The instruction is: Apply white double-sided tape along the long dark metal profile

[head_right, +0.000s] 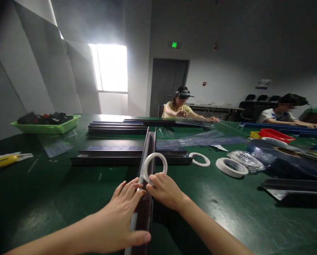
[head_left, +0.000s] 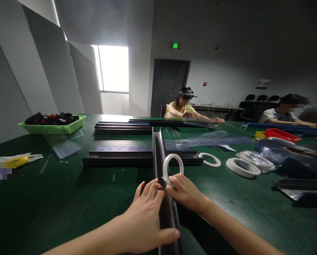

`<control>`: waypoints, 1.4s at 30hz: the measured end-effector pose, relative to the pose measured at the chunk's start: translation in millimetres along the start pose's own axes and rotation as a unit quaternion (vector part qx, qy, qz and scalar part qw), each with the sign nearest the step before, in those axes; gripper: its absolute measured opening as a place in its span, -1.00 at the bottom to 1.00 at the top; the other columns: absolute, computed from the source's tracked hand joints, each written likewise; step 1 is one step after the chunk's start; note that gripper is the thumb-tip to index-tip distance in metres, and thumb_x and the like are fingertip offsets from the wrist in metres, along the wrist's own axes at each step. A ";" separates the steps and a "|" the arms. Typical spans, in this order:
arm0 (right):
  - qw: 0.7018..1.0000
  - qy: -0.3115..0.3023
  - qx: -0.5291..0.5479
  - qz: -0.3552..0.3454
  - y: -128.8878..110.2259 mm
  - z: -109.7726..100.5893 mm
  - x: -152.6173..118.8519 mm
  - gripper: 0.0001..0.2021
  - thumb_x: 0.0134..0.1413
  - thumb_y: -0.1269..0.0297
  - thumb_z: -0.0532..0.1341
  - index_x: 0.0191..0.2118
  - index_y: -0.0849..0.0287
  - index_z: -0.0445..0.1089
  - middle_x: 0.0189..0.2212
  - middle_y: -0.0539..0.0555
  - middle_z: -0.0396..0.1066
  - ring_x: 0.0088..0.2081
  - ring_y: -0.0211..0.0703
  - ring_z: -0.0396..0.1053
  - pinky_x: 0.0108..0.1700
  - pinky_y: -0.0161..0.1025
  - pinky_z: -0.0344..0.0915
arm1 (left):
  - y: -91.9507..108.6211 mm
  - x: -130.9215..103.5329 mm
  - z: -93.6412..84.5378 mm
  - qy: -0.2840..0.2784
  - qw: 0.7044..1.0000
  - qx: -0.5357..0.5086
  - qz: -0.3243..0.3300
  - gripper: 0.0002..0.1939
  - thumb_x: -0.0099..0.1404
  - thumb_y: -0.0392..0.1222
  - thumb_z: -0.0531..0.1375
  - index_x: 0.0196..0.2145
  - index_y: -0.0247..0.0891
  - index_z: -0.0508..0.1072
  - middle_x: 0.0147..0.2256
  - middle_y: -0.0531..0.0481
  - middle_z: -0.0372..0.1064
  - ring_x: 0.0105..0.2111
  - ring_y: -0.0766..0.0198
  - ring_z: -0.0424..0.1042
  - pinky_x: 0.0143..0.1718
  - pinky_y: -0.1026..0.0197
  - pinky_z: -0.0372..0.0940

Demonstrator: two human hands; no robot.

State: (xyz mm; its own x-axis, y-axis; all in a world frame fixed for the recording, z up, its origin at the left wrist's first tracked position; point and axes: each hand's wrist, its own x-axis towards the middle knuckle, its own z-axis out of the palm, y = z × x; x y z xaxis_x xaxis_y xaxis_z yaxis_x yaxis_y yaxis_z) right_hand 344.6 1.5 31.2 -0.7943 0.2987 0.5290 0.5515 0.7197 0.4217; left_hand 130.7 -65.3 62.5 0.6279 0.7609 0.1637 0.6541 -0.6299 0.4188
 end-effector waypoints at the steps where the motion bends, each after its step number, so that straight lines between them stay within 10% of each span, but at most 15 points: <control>1: 1.000 0.002 -0.009 0.003 0.0 -0.4 0.0 -0.73 0.28 0.39 -0.02 -0.40 0.18 0.35 -0.36 0.07 0.29 -0.33 -0.18 0.14 -0.28 -0.24 0.11 | 2.1 -3.0 -3.1 -0.033 0.999 0.006 -0.007 -0.04 0.15 0.38 0.05 0.30 -0.34 0.00 0.30 -0.33 -0.08 0.31 -0.18 -0.19 0.26 -0.31 -0.25; 8: 0.998 -0.016 -0.052 0.044 -0.3 -5.3 -4.7 -0.78 0.24 0.41 0.00 -0.34 0.18 0.36 -0.22 0.14 0.29 -0.27 -0.13 0.13 -0.19 -0.20 0.12 | 4.1 -11.5 -20.8 -0.120 0.992 0.043 -0.008 0.10 0.07 0.39 0.11 0.35 -0.21 -0.25 0.37 -0.19 -0.32 0.33 -0.26 -0.43 0.21 -0.47 -0.43; 13: 0.994 -0.032 -0.072 0.078 -0.8 -12.5 -6.3 -0.82 0.20 0.41 0.03 -0.32 0.17 0.37 -0.21 0.14 0.30 -0.25 -0.09 0.14 -0.18 -0.17 0.10 | -8.2 -6.6 -23.9 -0.132 0.985 0.108 -0.023 -0.06 0.06 0.14 0.21 0.32 -0.14 -0.04 0.37 -0.09 -0.25 0.32 -0.31 -0.34 0.18 -0.53 -0.33; 20: 0.989 -0.083 -0.063 0.102 -13.5 -20.8 -3.6 -0.86 0.13 0.49 0.10 -0.29 0.15 0.37 -0.19 0.12 0.33 -0.18 -0.07 0.19 -0.12 -0.16 0.11 | -29.7 -10.9 -5.5 -0.052 0.982 0.180 0.009 -0.49 0.24 -0.08 0.10 0.16 -0.08 0.27 0.32 -0.04 -0.05 0.31 -0.28 -0.25 0.15 -0.58 -0.38; 30: 0.982 -0.139 -0.027 0.126 -32.0 -27.1 -1.6 -0.81 -0.01 0.56 0.15 -0.26 0.16 0.33 -0.19 0.13 0.31 -0.19 -0.05 0.21 -0.19 -0.14 0.12 | -40.6 -9.4 0.6 -0.031 0.975 0.221 -0.004 -0.43 0.21 -0.34 0.04 0.18 -0.07 0.26 0.28 0.00 0.07 0.33 -0.17 -0.24 0.21 -0.50 -0.34; 42: 0.971 -0.176 -0.038 0.154 -50.1 -30.4 10.9 -0.80 -0.04 0.55 0.21 -0.29 0.14 0.39 -0.25 0.10 0.38 -0.22 -0.02 0.27 -0.17 -0.12 0.14 | -35.1 -12.3 2.5 -0.074 0.968 0.234 -0.054 -0.39 0.25 -0.25 0.08 0.26 -0.02 0.14 0.31 -0.10 -0.02 0.31 -0.27 -0.20 0.09 -0.39 0.11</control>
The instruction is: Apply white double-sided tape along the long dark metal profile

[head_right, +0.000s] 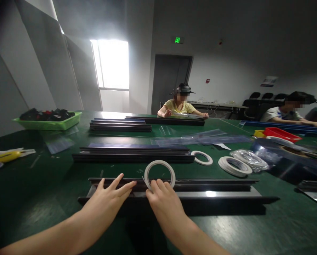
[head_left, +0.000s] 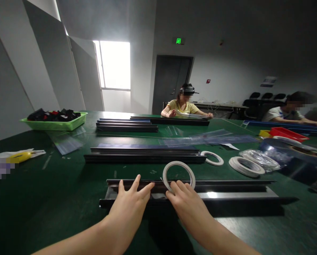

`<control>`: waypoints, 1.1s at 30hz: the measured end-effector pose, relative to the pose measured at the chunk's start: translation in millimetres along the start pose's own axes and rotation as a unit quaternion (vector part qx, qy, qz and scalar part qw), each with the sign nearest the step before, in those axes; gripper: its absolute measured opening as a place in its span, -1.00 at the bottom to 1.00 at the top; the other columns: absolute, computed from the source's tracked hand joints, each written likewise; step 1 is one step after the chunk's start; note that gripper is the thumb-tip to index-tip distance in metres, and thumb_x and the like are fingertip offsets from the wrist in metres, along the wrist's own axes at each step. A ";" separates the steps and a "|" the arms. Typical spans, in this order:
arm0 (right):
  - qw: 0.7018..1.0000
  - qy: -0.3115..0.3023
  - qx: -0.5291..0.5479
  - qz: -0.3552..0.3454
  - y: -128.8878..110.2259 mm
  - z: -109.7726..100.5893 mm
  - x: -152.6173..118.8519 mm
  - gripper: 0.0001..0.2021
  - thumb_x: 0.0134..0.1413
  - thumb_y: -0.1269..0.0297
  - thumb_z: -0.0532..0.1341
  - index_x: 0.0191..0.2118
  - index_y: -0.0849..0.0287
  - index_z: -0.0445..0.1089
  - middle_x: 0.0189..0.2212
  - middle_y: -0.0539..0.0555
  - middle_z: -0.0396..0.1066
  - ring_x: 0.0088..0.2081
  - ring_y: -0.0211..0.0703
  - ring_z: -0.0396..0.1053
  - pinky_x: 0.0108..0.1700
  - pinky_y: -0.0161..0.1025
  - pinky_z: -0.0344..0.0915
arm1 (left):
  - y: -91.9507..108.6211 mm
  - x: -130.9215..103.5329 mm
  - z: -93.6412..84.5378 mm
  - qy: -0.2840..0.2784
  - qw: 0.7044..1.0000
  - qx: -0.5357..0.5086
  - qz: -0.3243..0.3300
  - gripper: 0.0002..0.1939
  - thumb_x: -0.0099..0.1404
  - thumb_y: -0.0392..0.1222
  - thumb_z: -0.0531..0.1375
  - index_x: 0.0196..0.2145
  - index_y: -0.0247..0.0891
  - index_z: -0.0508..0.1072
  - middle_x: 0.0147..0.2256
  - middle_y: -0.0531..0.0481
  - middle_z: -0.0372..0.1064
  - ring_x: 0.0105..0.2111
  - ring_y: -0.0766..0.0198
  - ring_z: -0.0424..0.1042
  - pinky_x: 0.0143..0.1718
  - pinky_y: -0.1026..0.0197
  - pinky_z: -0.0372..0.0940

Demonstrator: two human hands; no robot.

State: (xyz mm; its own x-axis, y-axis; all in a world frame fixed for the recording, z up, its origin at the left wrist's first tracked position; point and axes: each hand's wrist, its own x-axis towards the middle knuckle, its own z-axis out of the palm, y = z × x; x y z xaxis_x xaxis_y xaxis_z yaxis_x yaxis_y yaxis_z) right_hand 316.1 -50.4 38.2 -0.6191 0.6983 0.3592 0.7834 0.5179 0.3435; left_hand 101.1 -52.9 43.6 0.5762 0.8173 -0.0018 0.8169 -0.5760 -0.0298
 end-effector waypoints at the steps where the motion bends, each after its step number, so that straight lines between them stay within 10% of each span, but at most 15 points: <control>1: 1.000 -0.001 -0.003 0.000 -0.7 -1.6 0.7 -0.80 -0.05 0.56 0.21 -0.30 0.14 0.40 -0.26 0.10 0.39 -0.22 -0.02 0.27 -0.17 -0.12 0.15 | 0.2 0.7 0.0 -0.002 1.000 -0.002 0.001 -0.37 0.25 -0.24 0.10 0.26 -0.02 0.13 0.31 -0.11 -0.02 0.31 -0.28 -0.20 0.07 -0.37 0.15; 20: 0.996 -0.086 -0.015 0.009 -0.9 -0.3 1.2 -0.73 -0.11 0.66 0.17 -0.36 0.16 0.47 -0.37 0.11 0.48 -0.34 -0.03 0.39 -0.30 -0.16 0.20 | 5.0 8.8 1.0 -0.033 0.999 0.017 0.022 -0.34 0.15 -0.43 0.10 0.23 -0.18 0.21 0.32 -0.15 -0.07 0.29 -0.32 -0.15 -0.25 -0.01 0.47; 28: 0.972 -0.231 0.035 0.026 -0.3 -21.2 14.8 -0.80 0.02 0.53 0.18 -0.24 0.23 0.49 -0.23 0.20 0.47 -0.19 0.06 0.39 -0.17 -0.09 0.24 | 8.7 11.4 -5.3 -0.047 0.999 0.008 0.014 -0.35 0.17 -0.49 0.05 0.21 -0.19 0.24 0.30 -0.15 -0.01 0.28 -0.29 -0.10 -0.25 0.06 0.48; 33: 0.978 -0.174 0.110 0.034 -16.9 -24.8 25.8 -0.69 -0.12 0.19 0.38 -0.22 0.21 0.46 -0.17 0.18 0.43 -0.15 0.07 0.35 -0.13 -0.06 0.26 | 4.9 10.9 -10.6 -0.053 0.998 -0.015 0.031 -0.34 0.17 -0.45 0.06 0.24 -0.26 0.17 0.29 -0.18 0.03 0.28 -0.27 -0.07 -0.18 -0.05 0.45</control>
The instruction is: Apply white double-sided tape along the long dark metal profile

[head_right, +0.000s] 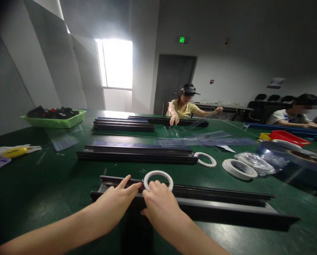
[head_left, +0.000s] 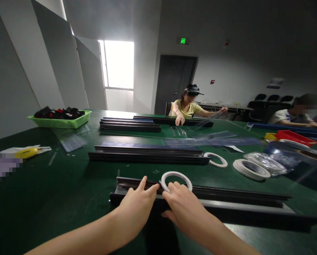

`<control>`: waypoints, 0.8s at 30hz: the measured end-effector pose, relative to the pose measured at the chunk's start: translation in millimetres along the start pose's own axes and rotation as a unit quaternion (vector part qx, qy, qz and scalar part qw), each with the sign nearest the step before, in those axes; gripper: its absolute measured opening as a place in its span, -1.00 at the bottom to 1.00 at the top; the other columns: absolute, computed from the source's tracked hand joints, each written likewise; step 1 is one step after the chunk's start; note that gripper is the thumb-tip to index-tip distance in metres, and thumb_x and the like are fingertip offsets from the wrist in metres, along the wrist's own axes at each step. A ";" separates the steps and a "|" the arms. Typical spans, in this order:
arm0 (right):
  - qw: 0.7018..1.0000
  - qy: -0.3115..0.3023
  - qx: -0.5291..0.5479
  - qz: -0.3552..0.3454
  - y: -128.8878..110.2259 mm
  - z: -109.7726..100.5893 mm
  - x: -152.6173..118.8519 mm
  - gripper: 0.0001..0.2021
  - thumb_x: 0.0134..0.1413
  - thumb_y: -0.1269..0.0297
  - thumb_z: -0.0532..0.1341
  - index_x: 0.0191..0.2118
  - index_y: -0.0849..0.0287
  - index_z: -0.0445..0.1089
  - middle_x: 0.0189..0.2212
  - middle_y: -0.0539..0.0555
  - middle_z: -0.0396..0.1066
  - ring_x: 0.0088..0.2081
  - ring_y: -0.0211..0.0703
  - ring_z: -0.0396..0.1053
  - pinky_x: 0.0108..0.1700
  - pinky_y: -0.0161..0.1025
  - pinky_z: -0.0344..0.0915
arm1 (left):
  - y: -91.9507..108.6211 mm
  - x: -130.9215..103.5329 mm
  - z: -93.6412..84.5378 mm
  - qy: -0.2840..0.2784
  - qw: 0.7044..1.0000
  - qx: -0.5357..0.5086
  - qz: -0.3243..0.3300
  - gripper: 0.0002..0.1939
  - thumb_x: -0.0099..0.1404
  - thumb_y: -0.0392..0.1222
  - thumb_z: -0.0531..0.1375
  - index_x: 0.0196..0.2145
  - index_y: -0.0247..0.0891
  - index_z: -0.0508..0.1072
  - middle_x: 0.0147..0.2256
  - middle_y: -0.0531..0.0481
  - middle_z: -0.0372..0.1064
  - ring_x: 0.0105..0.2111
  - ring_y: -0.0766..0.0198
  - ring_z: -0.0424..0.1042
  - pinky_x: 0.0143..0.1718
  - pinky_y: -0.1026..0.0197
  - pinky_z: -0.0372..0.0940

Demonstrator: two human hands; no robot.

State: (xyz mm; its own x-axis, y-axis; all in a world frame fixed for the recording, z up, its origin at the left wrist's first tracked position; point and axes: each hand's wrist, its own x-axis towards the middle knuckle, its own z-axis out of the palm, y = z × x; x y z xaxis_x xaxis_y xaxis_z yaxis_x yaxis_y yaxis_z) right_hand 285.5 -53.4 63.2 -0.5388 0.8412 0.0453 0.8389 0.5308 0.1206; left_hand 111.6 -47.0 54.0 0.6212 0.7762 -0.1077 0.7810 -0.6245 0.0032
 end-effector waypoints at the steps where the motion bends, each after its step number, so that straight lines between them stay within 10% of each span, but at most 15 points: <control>1: 1.000 0.021 0.008 -0.005 -3.8 4.6 2.7 -0.66 -0.13 0.15 0.39 -0.21 0.21 0.46 -0.18 0.17 0.42 -0.16 0.06 0.35 -0.13 -0.06 0.26 | -2.5 -0.6 1.9 0.010 1.000 -0.004 0.008 -0.35 0.17 -0.42 0.08 0.24 -0.27 0.17 0.28 -0.17 0.06 0.28 -0.26 -0.06 -0.15 -0.08 0.44; 8: 0.986 0.168 0.001 -0.022 -10.5 37.0 13.8 -0.62 -0.24 0.04 0.43 -0.32 0.18 0.43 -0.28 0.10 0.41 -0.23 -0.02 0.31 -0.19 -0.13 0.21 | -32.1 -17.8 18.4 0.155 0.985 0.005 0.074 -0.62 0.29 -0.20 0.12 0.07 -0.20 0.33 0.16 -0.11 0.26 0.23 -0.05 0.12 0.08 -0.07 0.26; 14: 0.988 0.151 0.013 -0.027 -7.5 32.6 13.1 -0.71 -0.21 0.11 0.43 -0.40 0.15 0.43 -0.33 0.06 0.40 -0.29 -0.08 0.30 -0.23 -0.18 0.17 | -71.2 -29.7 7.3 0.170 0.975 -0.011 0.146 -0.76 0.31 -0.08 0.12 -0.11 -0.17 0.42 0.02 -0.09 0.37 0.07 0.04 0.31 0.04 0.01 0.25; 24: 0.996 0.059 0.061 -0.028 19.4 15.6 3.5 -0.82 -0.04 0.18 0.35 -0.38 0.17 0.46 -0.29 0.09 0.40 -0.23 -0.05 0.31 -0.18 -0.11 0.24 | -110.9 -34.3 20.9 0.145 0.972 -0.182 0.035 -0.18 0.09 0.07 0.29 0.24 -0.09 0.07 0.16 -0.12 0.24 0.12 -0.02 0.26 0.14 -0.06 0.17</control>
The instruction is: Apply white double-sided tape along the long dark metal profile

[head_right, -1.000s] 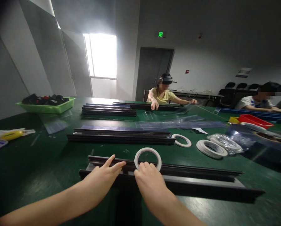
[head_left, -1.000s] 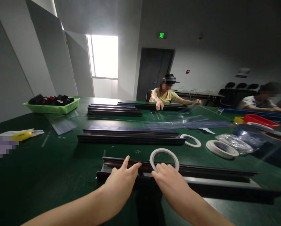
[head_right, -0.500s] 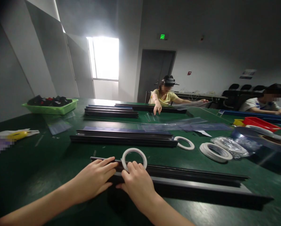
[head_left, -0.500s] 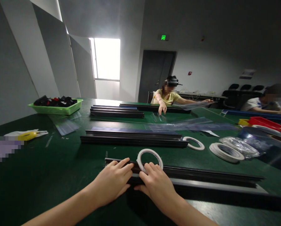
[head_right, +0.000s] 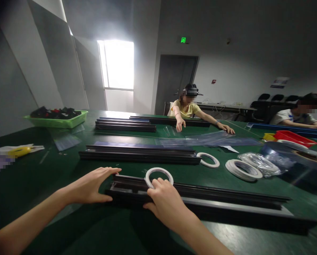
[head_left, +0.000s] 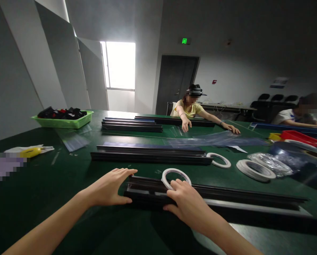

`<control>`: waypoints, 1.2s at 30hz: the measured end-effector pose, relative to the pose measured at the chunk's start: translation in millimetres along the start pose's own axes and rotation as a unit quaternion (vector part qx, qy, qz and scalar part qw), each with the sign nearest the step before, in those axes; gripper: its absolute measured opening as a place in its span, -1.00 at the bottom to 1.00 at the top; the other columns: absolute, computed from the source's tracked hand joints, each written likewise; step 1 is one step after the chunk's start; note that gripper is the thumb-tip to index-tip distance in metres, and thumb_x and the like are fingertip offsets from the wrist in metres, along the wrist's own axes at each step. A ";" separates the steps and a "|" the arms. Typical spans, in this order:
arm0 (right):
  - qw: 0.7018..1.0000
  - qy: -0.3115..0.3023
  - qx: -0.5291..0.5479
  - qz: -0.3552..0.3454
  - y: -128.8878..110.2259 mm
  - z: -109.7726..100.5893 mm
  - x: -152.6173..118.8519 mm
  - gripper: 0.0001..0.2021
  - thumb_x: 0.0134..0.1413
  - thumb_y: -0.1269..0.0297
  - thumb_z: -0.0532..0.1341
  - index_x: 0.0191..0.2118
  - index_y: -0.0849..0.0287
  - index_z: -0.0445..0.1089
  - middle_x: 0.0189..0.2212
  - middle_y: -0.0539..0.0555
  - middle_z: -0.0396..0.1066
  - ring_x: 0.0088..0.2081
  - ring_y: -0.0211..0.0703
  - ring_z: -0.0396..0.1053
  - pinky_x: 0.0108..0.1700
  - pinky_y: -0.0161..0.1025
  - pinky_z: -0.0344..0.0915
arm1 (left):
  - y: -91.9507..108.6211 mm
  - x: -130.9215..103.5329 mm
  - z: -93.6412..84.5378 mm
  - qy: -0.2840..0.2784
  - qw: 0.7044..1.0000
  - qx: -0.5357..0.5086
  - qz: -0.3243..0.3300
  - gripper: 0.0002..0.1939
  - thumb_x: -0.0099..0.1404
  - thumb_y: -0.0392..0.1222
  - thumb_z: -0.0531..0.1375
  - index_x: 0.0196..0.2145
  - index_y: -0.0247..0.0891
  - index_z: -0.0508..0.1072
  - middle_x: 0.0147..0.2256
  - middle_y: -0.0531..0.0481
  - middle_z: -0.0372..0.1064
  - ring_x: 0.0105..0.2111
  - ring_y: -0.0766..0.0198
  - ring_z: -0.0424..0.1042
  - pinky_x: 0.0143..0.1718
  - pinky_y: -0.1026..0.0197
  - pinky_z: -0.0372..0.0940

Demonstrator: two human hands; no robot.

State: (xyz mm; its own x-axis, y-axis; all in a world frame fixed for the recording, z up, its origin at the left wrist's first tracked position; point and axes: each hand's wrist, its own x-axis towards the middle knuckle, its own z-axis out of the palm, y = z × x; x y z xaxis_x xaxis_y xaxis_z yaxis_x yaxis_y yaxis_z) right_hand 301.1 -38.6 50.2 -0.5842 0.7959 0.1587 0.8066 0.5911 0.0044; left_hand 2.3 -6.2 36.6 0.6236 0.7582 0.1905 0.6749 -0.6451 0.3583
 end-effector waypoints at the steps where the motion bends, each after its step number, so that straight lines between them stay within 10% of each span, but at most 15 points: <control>1: 1.000 0.002 0.003 -0.001 1.2 0.4 -0.5 -0.82 -0.04 0.17 0.34 -0.37 0.16 0.45 -0.28 0.09 0.39 -0.22 -0.04 0.30 -0.17 -0.10 0.24 | -1.1 0.5 2.2 -0.010 1.000 -0.011 -0.006 -0.17 0.08 0.07 0.29 0.25 -0.08 0.07 0.16 -0.11 0.25 0.11 -0.01 0.27 0.13 -0.05 0.18; 10: 0.991 0.111 0.044 -0.058 -10.1 9.1 1.6 -0.72 0.08 0.08 0.25 -0.15 0.12 0.44 -0.25 0.11 0.35 -0.22 -0.08 0.29 -0.16 -0.10 0.29 | 0.8 2.6 13.6 0.009 0.998 -0.044 -0.035 -0.17 0.02 0.05 0.32 0.20 -0.08 0.11 0.08 -0.10 0.32 0.04 -0.02 0.33 0.08 -0.05 0.21; 17: 0.980 0.147 0.052 -0.125 -22.2 13.8 -1.4 -0.63 0.22 0.47 0.00 0.08 0.10 0.31 -0.27 0.11 0.33 -0.28 -0.18 0.26 -0.18 -0.17 0.29 | 14.3 3.8 19.9 0.065 0.996 -0.059 -0.003 -0.27 0.05 0.05 0.32 0.15 -0.13 0.21 0.05 -0.12 0.31 0.05 -0.01 0.28 0.09 -0.09 0.20; 36: 0.972 0.179 0.092 -0.121 -27.6 23.6 -2.2 -0.68 0.19 0.53 -0.03 0.04 0.22 0.19 -0.22 0.15 0.38 -0.20 -0.11 0.30 -0.12 -0.10 0.32 | 50.2 5.4 29.9 0.166 0.980 -0.113 -0.010 -0.75 0.32 -0.11 0.14 -0.06 -0.06 0.49 -0.08 -0.04 0.42 -0.05 0.14 0.35 0.11 -0.07 0.18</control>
State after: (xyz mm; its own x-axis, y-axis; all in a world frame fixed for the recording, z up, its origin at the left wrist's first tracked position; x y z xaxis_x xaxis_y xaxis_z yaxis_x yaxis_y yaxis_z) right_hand 278.0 -53.5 26.4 -0.6592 0.5539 0.5085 0.6004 0.7949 -0.0874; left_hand 51.4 -37.3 28.2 0.4242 0.7834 0.4543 0.5579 -0.6212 0.5503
